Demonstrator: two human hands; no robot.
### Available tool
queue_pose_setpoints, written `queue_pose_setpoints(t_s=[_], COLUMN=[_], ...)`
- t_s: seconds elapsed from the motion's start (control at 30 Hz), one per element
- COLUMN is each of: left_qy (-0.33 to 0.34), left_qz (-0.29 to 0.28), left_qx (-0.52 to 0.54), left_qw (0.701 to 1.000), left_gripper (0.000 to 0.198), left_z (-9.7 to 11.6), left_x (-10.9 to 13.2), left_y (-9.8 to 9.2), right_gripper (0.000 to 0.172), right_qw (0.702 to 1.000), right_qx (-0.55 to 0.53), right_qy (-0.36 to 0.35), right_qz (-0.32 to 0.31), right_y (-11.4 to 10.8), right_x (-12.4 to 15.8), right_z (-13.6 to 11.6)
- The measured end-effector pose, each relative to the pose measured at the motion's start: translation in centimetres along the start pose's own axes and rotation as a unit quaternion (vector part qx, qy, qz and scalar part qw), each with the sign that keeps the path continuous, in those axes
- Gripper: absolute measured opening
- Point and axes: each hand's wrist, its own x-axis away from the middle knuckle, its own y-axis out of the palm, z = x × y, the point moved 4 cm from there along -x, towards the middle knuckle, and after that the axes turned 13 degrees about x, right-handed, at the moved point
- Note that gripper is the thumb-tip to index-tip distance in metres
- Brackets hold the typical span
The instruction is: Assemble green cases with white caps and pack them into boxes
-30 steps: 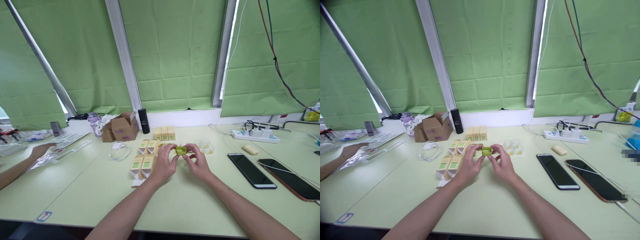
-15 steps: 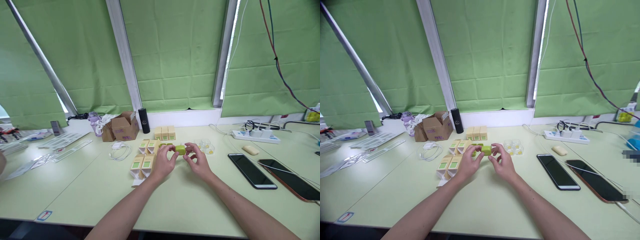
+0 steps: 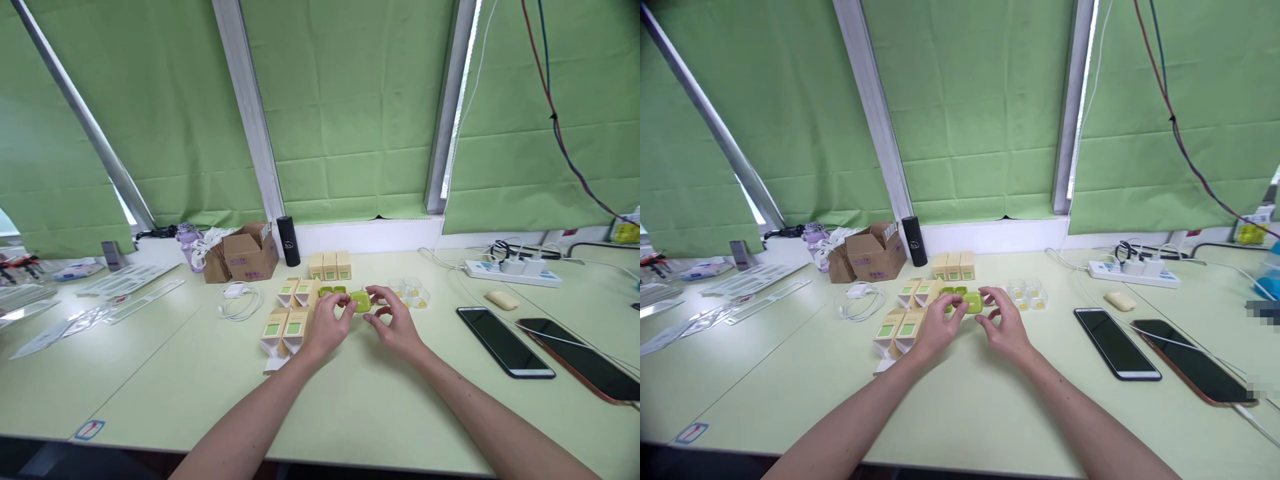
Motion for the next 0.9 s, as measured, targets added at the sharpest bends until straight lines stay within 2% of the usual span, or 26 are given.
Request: queue_pose_setpoints(t_s=[0.17, 0.33, 0.67, 0.73, 0.87, 0.9], left_qy=[-0.006, -0.020, -0.012, -0.008, 0.016, 0.026], left_qz=[-0.006, -0.022, -0.068, -0.070, -0.039, -0.033], left_qx=[-0.007, -0.006, 0.023, 0.009, -0.040, -0.047], left_qw=[1.000, 1.000, 0.997, 0.997, 0.998, 0.998], left_gripper=[0.026, 0.033, 0.050, 0.046, 0.017, 0.017], left_z=[-0.2, 0.1, 0.8, 0.8, 0.8, 0.8], left_x=[0.0, -0.1, -0.2, -0.2, 0.0, 0.0], left_y=[0.1, 0.2, 0.4, 0.3, 0.0, 0.0], right_gripper=[0.034, 0.035, 0.053, 0.055, 0.057, 0.058], right_qw=[0.999, 0.995, 0.966, 0.957, 0.940, 0.938], right_qx=[-0.032, -0.082, -0.233, -0.269, -0.314, -0.321], right_qy=[0.024, 0.051, 0.107, 0.112, 0.131, 0.134], right_qz=[0.005, -0.003, -0.005, -0.008, -0.015, -0.016], right_y=[-0.1, -0.2, 0.6, 0.6, 0.5, 0.5], right_x=[-0.2, -0.3, -0.5, -0.5, -0.5, -0.5], right_z=[-0.2, -0.7, 1.0, 1.0, 0.8, 0.8])
